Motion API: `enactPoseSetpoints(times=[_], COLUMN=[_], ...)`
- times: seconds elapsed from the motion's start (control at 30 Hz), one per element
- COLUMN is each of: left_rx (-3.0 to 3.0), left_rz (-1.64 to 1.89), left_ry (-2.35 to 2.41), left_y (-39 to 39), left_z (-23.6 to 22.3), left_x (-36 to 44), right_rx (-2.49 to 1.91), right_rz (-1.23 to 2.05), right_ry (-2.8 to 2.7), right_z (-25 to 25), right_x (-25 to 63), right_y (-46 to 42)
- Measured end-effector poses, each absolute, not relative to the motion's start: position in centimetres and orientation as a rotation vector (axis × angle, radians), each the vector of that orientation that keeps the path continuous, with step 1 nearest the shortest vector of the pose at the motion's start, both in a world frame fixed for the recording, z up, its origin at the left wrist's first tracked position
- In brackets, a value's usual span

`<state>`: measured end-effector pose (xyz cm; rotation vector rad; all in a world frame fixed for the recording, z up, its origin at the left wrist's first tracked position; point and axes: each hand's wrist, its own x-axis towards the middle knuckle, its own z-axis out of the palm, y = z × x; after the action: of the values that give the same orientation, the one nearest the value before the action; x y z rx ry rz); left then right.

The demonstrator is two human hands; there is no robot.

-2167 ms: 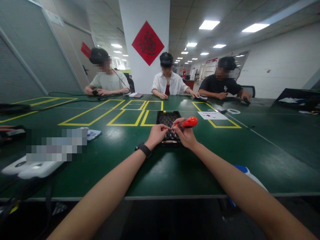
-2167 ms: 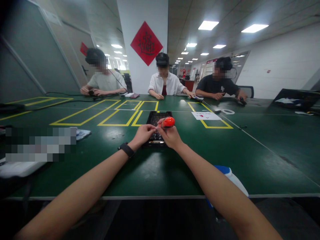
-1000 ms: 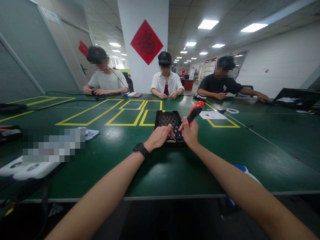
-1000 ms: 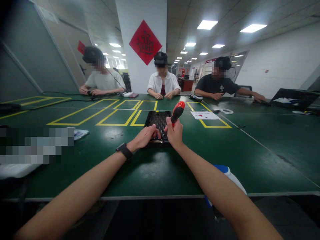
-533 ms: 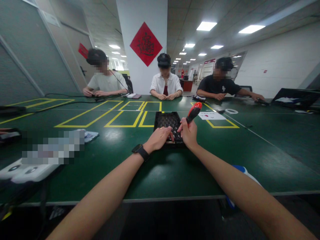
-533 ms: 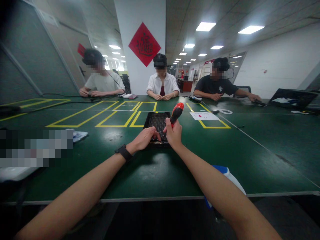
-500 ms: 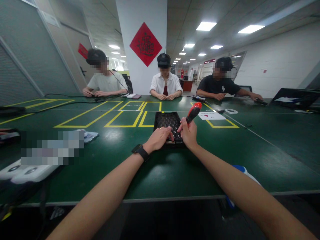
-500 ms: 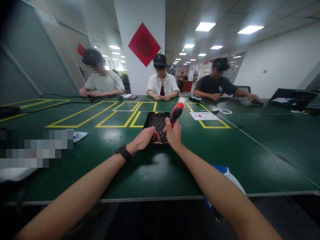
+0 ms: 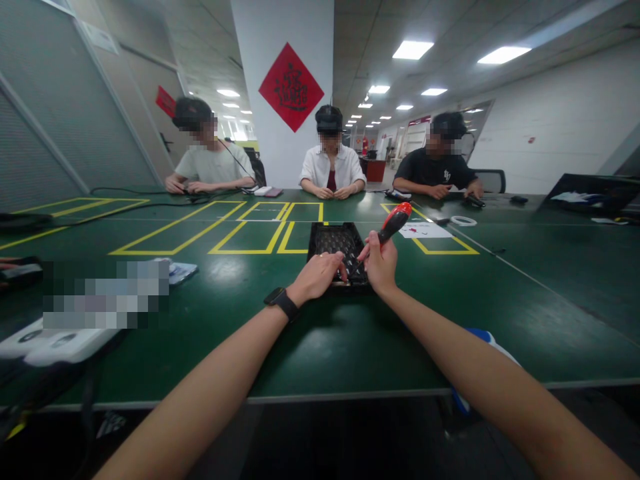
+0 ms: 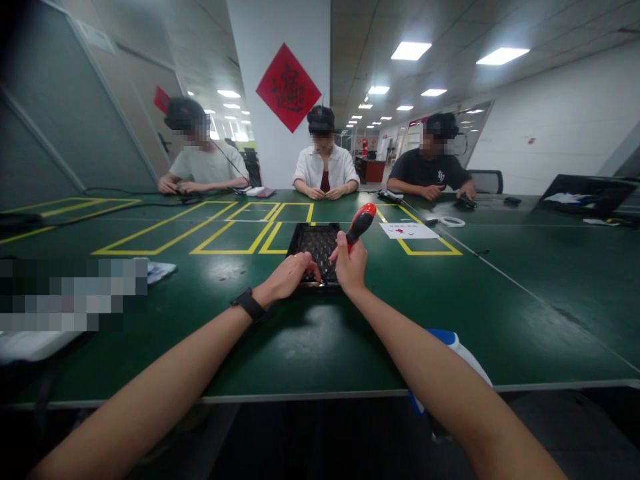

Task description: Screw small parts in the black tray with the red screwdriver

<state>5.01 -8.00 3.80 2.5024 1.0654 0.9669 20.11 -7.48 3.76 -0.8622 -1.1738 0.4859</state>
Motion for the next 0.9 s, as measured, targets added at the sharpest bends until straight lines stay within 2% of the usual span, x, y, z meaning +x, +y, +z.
enactPoseSetpoints(times=[0.5,0.77,0.9], left_rx=[2.616,2.447,2.390], left_rz=[1.040,1.099,1.127], left_ry=[1.229,1.086,1.061], left_y=[-8.3,-7.4,-7.2], left_z=[4.3,2.7,2.2], left_x=[6.5,6.3,6.2], right_rx=[-0.814,-0.696,-0.714], right_rz=[0.487,0.677,0.654], right_ry=[-1.135,-1.283,-1.315], right_z=[4.5,4.5,3.9], right_x=[19.8,19.6,19.7], right_y=[-7.9,-8.0,-7.4])
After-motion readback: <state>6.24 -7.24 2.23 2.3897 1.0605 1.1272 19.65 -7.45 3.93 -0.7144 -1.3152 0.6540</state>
